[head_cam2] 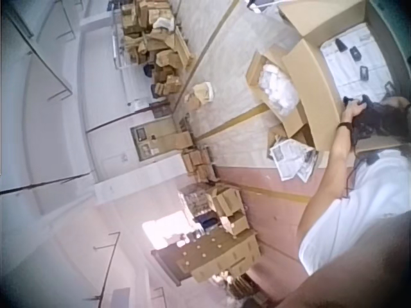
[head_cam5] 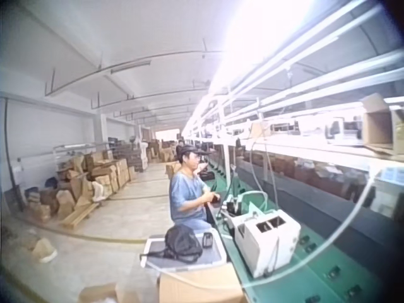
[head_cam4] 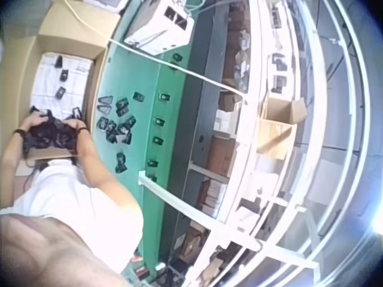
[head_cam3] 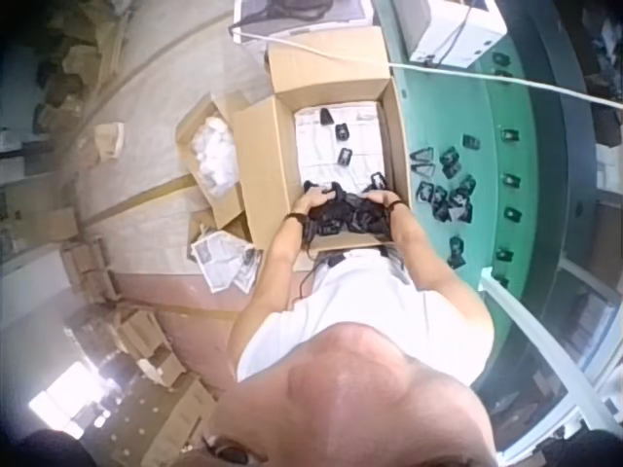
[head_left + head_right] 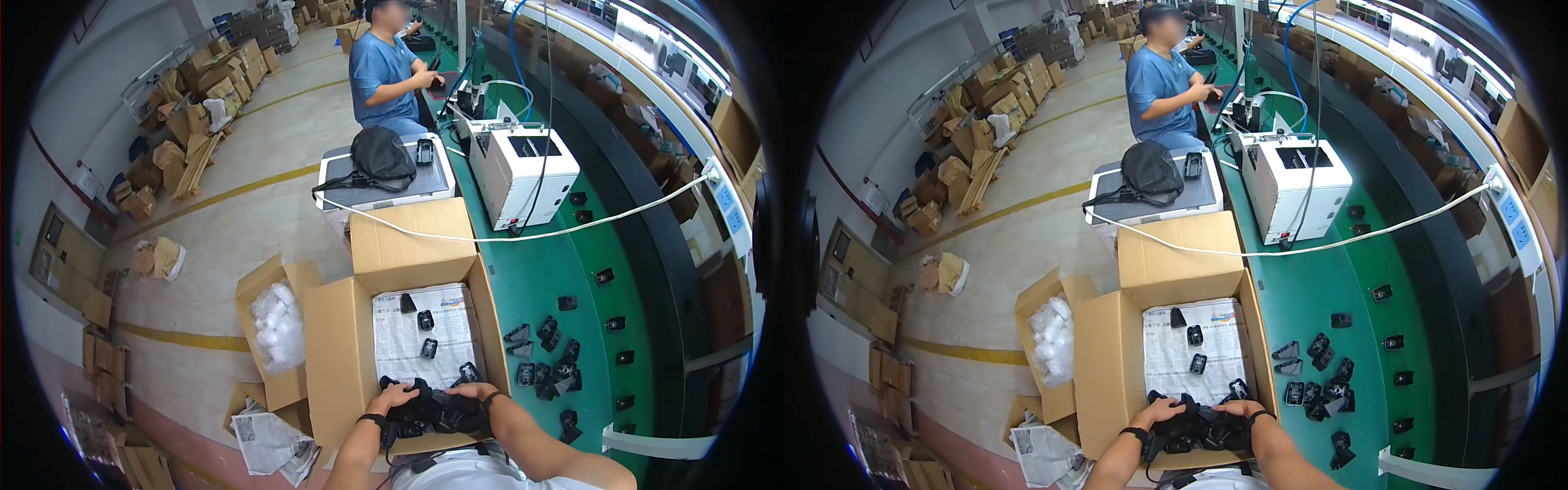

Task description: The person unpacks small black electronic components from a cardboard box, places them on a green workbench, and then repacks them into individual plastic bags. The person handles the components one at a time, arranging them in the box and on the table.

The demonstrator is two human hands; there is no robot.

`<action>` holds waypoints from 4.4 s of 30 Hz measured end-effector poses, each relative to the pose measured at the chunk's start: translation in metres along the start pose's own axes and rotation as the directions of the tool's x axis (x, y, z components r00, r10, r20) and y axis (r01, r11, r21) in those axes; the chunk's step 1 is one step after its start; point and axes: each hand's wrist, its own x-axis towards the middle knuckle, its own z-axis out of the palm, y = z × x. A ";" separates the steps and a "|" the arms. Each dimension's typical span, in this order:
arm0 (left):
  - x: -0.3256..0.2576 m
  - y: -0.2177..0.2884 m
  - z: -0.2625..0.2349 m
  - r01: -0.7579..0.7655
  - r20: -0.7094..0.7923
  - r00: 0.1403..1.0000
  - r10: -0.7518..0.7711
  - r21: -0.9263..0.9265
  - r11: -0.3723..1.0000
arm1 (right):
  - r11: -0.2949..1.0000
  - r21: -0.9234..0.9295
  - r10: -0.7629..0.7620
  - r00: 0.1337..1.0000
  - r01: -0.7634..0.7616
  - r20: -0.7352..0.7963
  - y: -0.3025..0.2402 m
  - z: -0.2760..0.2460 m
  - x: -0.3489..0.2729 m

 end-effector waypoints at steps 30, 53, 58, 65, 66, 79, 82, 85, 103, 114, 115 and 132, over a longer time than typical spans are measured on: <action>-0.025 0.018 0.018 -0.010 0.023 1.000 0.011 -0.046 0.999 | 0.997 0.026 -0.064 0.995 0.067 -0.075 -0.007 0.017 -0.017; -0.068 0.031 0.033 0.306 0.273 0.946 -0.174 -0.583 0.753 | 0.916 0.399 0.101 0.933 0.048 -0.345 -0.003 0.042 -0.018; -0.049 0.026 0.043 0.324 0.199 0.946 -0.257 -0.601 0.731 | 0.846 0.523 -0.020 0.987 0.101 -0.159 -0.007 0.044 -0.024; -0.056 0.081 0.034 0.263 0.165 0.963 -0.212 -0.736 0.624 | 0.797 0.594 -0.029 0.989 0.110 -0.144 -0.014 0.038 -0.010; -0.065 0.092 0.031 0.234 0.126 0.969 -0.211 -0.734 0.638 | 0.790 0.601 -0.084 0.993 0.118 -0.085 -0.016 0.033 -0.010; -0.106 0.253 0.005 -0.539 -0.321 0.813 0.485 -0.729 0.421 | 0.461 0.107 -0.666 0.423 0.881 -0.614 -0.064 -0.009 -0.224; -0.083 0.298 0.035 -0.518 -0.289 0.818 0.497 -0.746 0.418 | 0.507 0.019 -0.603 0.370 0.862 -0.707 -0.024 -0.038 -0.251; -0.085 0.337 0.057 -0.327 -0.167 0.937 0.306 -0.725 0.606 | 0.638 0.037 -0.397 0.369 0.769 -0.840 0.007 -0.049 -0.266; -0.025 0.043 0.008 -0.053 -0.561 0.827 0.031 -0.023 0.998 | 0.571 -0.130 -0.694 0.392 0.811 -0.605 0.003 0.005 -0.216; -0.008 0.038 -0.011 0.094 -0.534 0.846 -0.002 0.147 0.985 | 0.719 -0.674 -0.658 0.478 0.169 -0.582 -0.110 -0.014 0.064; -0.001 0.029 -0.008 0.055 -0.510 0.860 0.015 0.123 0.991 | 0.760 -0.609 -0.622 0.525 0.227 -0.581 -0.112 -0.017 0.074; 0.009 -0.010 0.035 0.184 0.267 0.960 -0.091 -0.350 0.918 | 0.795 -0.603 -0.178 0.976 0.068 -0.125 -0.050 -0.006 0.039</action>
